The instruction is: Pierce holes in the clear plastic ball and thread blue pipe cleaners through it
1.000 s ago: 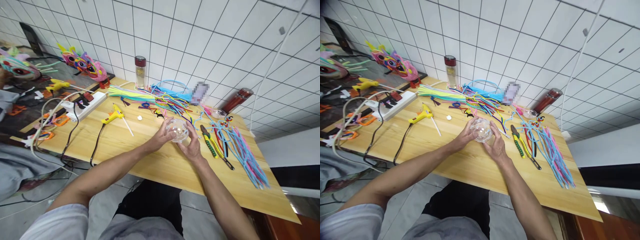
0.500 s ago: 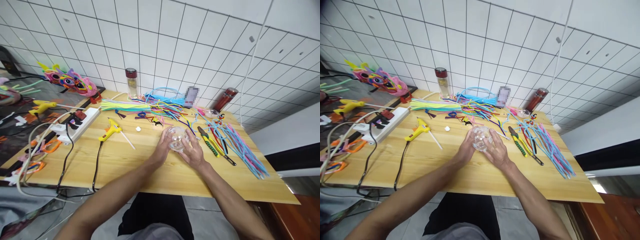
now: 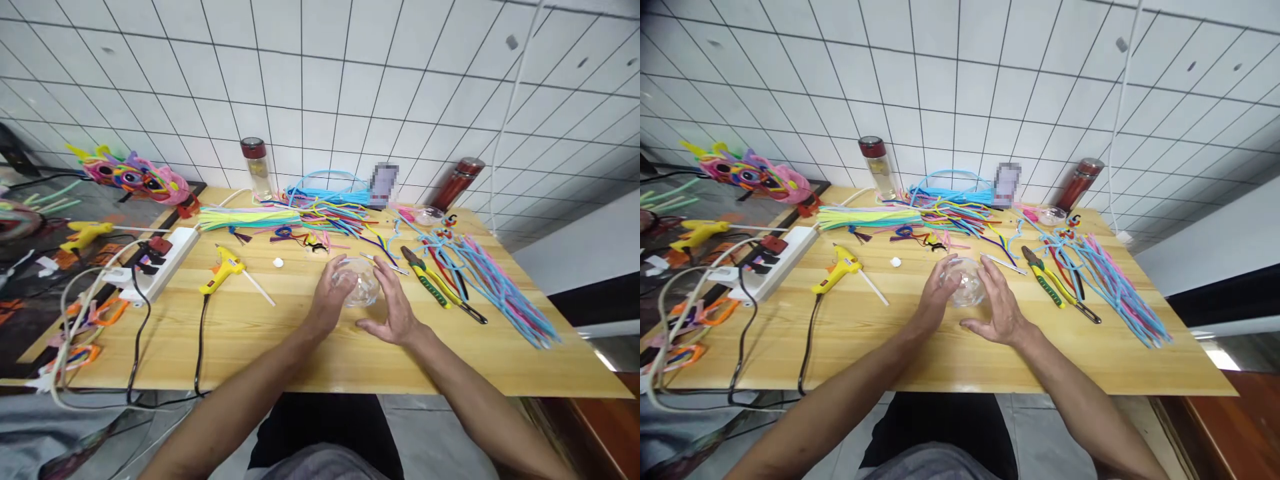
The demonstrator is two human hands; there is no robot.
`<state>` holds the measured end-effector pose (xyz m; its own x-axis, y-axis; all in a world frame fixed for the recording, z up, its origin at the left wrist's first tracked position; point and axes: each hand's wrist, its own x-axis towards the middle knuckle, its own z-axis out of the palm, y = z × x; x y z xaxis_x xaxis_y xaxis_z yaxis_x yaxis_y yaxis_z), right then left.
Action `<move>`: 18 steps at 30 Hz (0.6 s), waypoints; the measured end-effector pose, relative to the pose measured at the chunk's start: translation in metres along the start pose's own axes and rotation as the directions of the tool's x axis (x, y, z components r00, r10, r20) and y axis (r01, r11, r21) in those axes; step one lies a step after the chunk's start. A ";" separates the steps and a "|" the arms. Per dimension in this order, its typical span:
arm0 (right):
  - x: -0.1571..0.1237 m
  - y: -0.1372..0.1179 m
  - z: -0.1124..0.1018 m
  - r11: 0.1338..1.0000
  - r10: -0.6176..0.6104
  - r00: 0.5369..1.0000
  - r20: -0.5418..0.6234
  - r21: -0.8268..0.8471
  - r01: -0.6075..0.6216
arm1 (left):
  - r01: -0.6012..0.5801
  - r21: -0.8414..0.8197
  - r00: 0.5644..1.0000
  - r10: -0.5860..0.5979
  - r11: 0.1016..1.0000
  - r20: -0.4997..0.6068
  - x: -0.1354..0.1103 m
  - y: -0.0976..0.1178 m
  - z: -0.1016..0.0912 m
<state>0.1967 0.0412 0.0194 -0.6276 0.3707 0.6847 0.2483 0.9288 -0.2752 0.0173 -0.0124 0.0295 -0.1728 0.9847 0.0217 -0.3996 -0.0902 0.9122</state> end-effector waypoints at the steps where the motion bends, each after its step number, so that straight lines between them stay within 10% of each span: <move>1: 0.000 -0.001 0.002 0.999 0.047 0.999 0.001 0.017 -0.047 | -0.089 0.108 0.996 0.088 0.990 0.010 -0.003 0.000 0.000; 5: 0.000 -0.001 0.006 0.987 0.111 0.994 -0.019 0.119 -0.108 | -0.314 0.263 0.949 0.306 0.912 0.074 -0.010 -0.002 -0.002; 12: 0.009 -0.001 0.001 0.996 -0.022 0.991 -0.129 0.086 0.033 | -0.079 -0.048 0.994 0.083 0.996 0.067 -0.001 0.006 0.005; 18: 0.017 -0.005 -0.011 0.989 -0.098 0.970 -0.225 0.084 0.119 | -0.179 0.123 0.984 0.175 0.976 0.042 -0.016 0.029 0.021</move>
<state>0.1928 0.0428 0.0396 -0.4670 0.2690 0.8423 0.1086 0.9628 -0.2473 0.0273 -0.0276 0.0637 -0.2021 0.9590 0.1986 -0.2481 -0.2463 0.9369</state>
